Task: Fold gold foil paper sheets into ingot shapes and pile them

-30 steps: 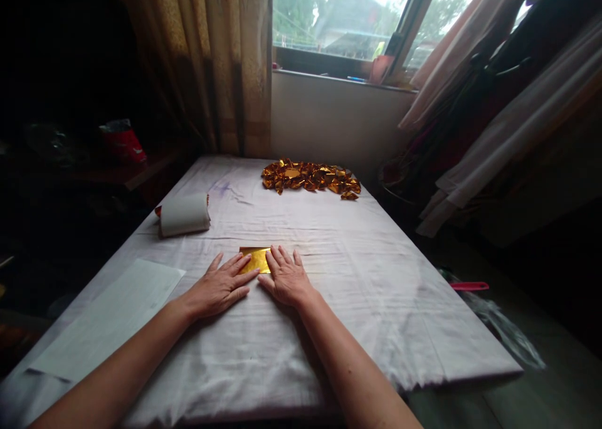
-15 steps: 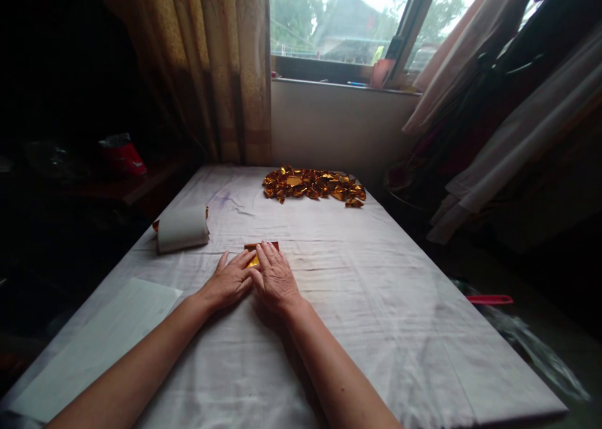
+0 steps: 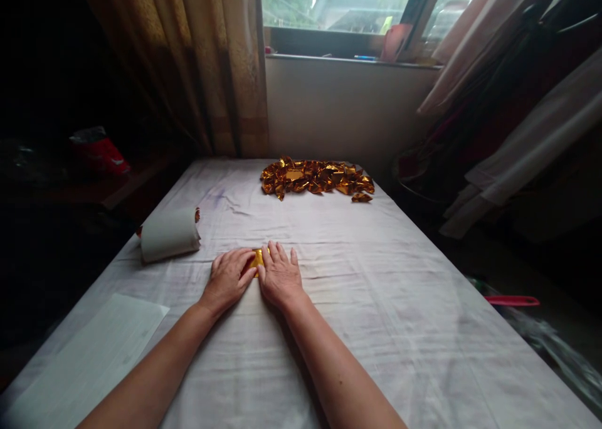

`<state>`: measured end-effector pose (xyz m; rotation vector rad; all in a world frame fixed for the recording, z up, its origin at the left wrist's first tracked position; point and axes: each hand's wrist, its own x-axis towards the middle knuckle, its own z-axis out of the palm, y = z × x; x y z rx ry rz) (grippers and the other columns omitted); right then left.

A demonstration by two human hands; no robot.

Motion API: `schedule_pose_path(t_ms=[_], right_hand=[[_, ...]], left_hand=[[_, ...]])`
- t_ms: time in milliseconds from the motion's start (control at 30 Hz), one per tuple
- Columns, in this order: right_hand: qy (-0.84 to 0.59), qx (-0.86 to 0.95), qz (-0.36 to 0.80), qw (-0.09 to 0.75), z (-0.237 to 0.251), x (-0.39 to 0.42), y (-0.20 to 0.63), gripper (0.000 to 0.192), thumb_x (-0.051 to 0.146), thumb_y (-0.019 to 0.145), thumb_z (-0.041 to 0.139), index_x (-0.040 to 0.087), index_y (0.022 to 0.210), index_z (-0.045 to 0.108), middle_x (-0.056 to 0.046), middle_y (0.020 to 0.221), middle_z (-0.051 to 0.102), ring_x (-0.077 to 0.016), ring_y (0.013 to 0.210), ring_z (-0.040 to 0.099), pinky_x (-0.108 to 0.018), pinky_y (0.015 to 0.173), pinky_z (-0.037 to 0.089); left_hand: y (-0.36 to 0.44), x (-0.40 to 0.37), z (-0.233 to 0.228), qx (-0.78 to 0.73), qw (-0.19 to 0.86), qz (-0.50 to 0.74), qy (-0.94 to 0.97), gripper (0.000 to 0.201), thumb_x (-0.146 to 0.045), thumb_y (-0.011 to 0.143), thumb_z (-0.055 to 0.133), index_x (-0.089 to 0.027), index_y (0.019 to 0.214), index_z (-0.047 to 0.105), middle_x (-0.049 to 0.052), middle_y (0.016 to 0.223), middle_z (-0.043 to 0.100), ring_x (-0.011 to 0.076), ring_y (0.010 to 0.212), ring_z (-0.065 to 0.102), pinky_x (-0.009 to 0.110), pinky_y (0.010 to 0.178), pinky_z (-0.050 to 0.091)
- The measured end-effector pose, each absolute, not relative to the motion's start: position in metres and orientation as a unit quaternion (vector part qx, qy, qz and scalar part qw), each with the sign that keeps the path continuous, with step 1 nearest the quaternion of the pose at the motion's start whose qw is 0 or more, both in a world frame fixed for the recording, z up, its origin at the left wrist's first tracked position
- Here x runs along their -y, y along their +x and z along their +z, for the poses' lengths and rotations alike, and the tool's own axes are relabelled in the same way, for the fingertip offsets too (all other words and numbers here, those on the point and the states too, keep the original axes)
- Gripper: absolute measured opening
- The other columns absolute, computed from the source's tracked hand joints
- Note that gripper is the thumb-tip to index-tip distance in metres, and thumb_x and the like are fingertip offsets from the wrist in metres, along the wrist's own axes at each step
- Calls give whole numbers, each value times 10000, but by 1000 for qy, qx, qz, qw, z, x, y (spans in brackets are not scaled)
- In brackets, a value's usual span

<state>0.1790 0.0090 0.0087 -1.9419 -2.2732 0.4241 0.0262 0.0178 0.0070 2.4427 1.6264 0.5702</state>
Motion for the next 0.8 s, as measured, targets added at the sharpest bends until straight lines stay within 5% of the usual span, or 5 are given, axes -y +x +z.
schedule_pose_path(t_ms=[333, 533, 800], right_hand=[[-658, 745, 90, 68, 4, 1, 214, 532, 396, 997, 320, 203, 1492, 356, -68, 1574, 273, -256, 1464, 224, -532, 1174, 140], [-621, 763, 62, 170, -2, 2, 218, 504, 332, 939, 459, 201, 1425, 455, -128, 1532, 371, -305, 1424, 307, -548, 1143, 217], [-526, 795, 45, 300, -4, -1, 229, 609, 306, 761, 668, 188, 1337, 511, -193, 1549, 295, -316, 1434, 273, -545, 1137, 235]], left_hand=[[13, -16, -4, -520, 79, 159, 836, 430, -371, 897, 553, -270, 1314, 529, 41, 1455, 509, 284, 1379, 397, 544, 1152, 240], [12, -14, -3, -519, 91, 177, 831, 265, -382, 862, 613, -268, 1101, 615, 42, 1441, 524, 295, 1375, 399, 580, 1148, 218], [14, -14, 0, -513, 108, 174, 833, 169, -353, 862, 629, -249, 995, 629, 55, 1444, 520, 310, 1368, 405, 609, 1133, 216]])
